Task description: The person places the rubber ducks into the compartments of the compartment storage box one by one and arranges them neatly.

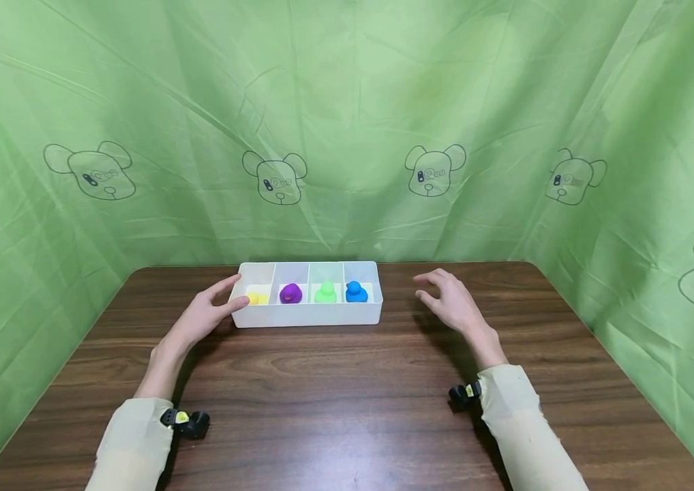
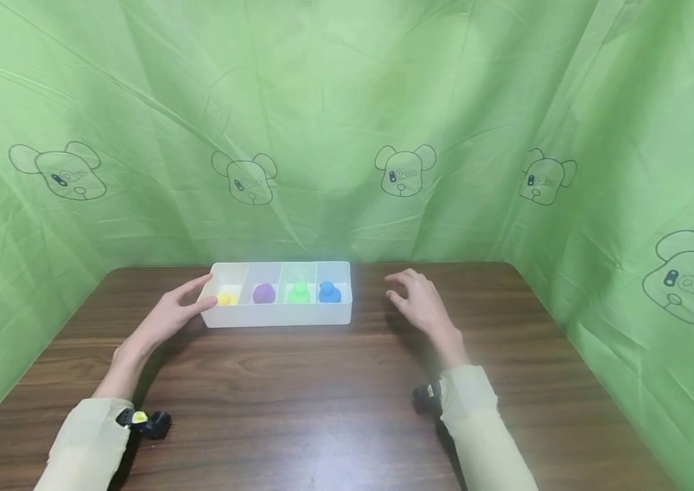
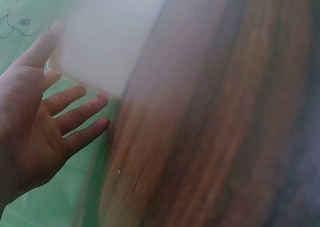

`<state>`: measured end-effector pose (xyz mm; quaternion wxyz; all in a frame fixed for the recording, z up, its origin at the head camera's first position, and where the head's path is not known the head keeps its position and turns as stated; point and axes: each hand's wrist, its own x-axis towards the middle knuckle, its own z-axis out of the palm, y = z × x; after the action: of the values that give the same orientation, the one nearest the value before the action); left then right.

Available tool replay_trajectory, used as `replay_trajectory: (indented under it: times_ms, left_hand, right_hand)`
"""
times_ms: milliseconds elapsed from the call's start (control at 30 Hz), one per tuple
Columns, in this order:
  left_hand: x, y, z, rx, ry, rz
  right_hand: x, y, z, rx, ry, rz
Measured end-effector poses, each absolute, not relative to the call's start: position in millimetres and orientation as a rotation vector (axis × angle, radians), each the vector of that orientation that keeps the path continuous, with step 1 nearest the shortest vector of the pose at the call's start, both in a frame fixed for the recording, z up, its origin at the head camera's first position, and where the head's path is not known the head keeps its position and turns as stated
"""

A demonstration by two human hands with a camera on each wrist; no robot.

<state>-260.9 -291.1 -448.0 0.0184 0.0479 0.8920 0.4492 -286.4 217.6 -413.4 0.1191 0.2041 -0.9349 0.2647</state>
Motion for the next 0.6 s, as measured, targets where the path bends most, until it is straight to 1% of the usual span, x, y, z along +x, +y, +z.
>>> replay_trajectory:
  times_ms: [600]
  left_hand:
    - [-258.0,-290.4,-442.2,0.202,2.807,1.311]
  right_hand:
    - [-287.2,227.5,-411.8,0.542,-2.751,0.736]
